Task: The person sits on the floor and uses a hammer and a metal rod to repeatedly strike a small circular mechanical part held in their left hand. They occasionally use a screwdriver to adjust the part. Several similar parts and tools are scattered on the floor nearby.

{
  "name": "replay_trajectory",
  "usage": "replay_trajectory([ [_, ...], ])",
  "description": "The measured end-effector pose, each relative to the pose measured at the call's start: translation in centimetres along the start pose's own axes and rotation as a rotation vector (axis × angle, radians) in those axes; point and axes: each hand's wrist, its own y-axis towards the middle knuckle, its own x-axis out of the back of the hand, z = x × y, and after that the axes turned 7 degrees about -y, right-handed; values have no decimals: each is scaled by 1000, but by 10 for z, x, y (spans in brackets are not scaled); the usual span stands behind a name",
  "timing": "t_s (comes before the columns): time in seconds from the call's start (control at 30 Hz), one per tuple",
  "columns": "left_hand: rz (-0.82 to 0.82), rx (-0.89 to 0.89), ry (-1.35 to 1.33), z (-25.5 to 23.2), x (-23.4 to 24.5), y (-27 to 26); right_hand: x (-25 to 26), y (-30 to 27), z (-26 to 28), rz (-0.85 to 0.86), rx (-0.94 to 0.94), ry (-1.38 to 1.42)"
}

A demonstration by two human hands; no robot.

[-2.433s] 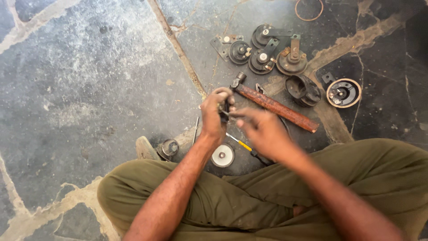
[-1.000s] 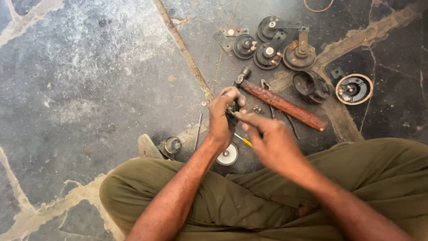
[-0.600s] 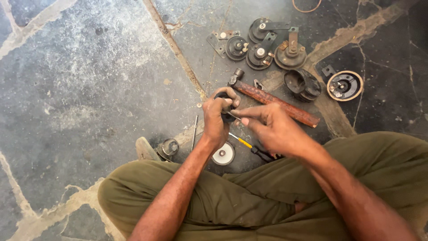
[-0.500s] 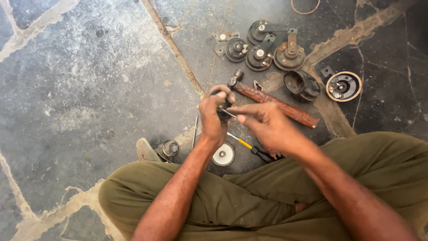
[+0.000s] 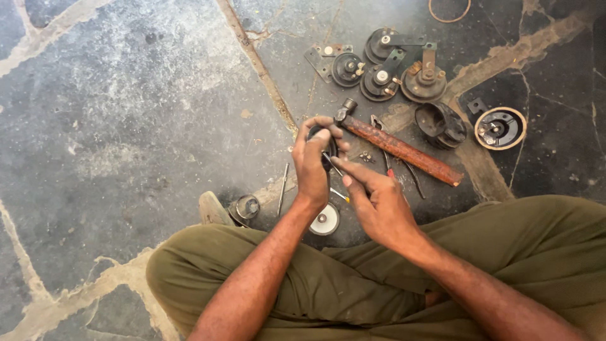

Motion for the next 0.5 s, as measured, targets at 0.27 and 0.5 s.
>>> replay_trajectory([
  [0.27, 186, 114, 155, -10, -1, 6, 14, 15, -21, 10, 181, 60],
  [0.5, 456, 131, 466, -36, -8, 11, 50, 30, -31, 221, -51, 198],
])
